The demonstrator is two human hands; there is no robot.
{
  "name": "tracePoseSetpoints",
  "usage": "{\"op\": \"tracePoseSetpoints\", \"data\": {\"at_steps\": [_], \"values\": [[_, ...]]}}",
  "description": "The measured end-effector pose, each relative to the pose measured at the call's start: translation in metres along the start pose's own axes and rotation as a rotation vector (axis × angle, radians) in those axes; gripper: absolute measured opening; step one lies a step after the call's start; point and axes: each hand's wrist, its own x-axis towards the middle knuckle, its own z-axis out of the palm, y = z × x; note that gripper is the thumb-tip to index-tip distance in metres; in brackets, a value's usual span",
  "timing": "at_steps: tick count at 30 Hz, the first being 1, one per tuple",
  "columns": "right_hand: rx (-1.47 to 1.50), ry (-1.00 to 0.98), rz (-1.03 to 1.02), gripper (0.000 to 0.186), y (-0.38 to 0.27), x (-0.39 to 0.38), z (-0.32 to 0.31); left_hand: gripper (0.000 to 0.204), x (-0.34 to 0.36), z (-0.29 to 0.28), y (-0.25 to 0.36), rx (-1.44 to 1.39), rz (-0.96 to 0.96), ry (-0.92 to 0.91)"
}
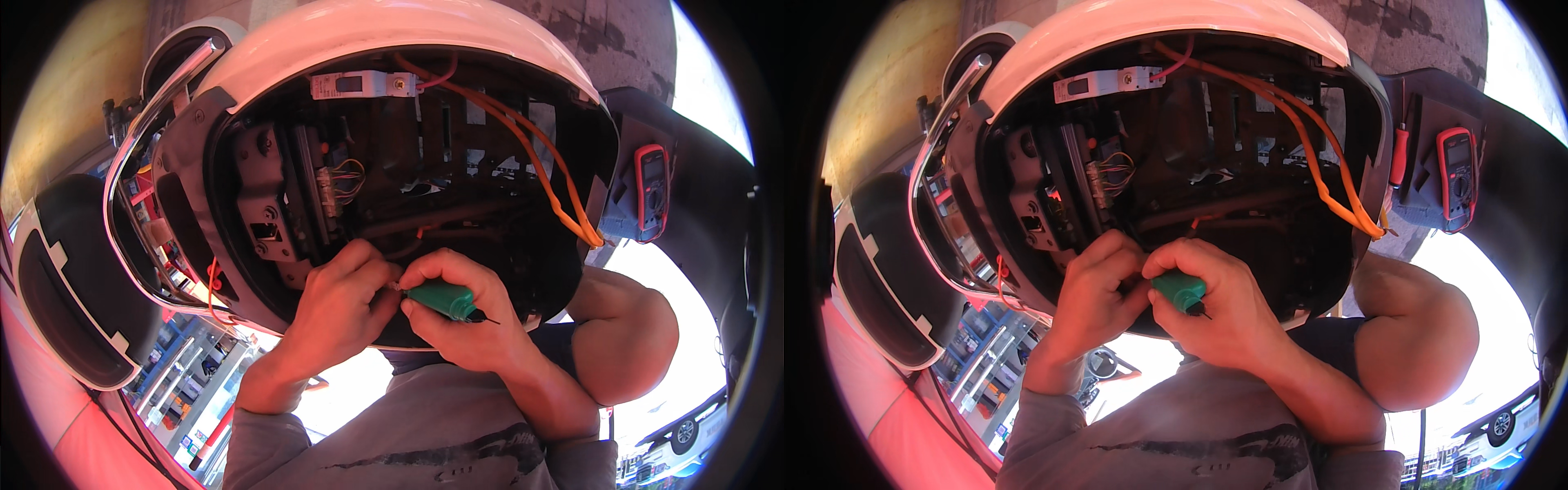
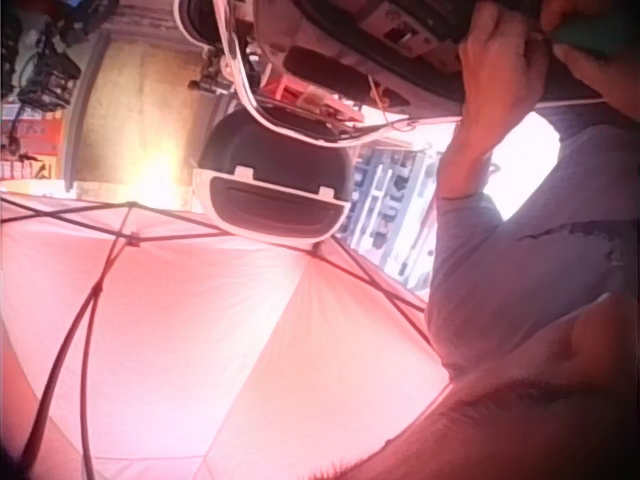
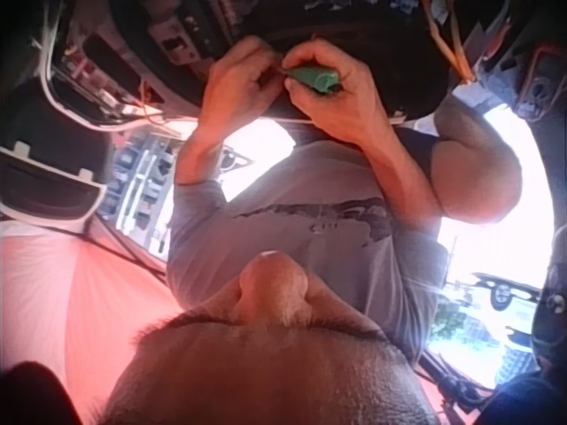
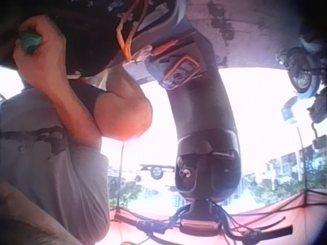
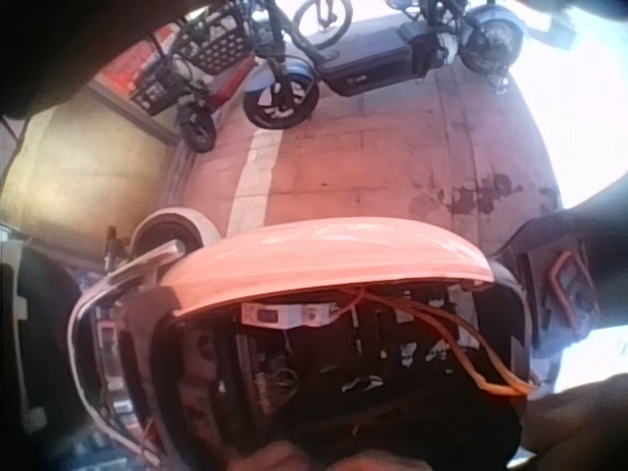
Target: The person retrieves a stool and sits to work on the exposed electronics under the seat of a white scooter. Using a green-handled screwdriver, they repeatedly tighten or adjust small screws on a circuit board or connector within the scooter's under-seat compartment.
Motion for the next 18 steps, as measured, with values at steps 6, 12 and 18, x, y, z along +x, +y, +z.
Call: {"op": "tracePoseSetpoints", "data": {"at_steps": [6, 12, 18], "values": [[-0.049, -0.034, -0.045, 0.022, 0.0025, 0.0041, 0.0056, 0.022, -0.0016, -0.0013, 0.0001, -0.037, -0.042, 0.027], [-0.127, -0.054, -0.129, 0.018, 0.0048, 0.0069, 0.0037, 0.021, -0.0017, -0.0046, -0.0013, -0.083, -0.053, 0.004], [-0.126, -0.050, -0.135, 0.018, 0.0069, 0.0058, 0.0036, 0.021, -0.0022, -0.0045, -0.0018, -0.103, -0.060, -0.023]]}}
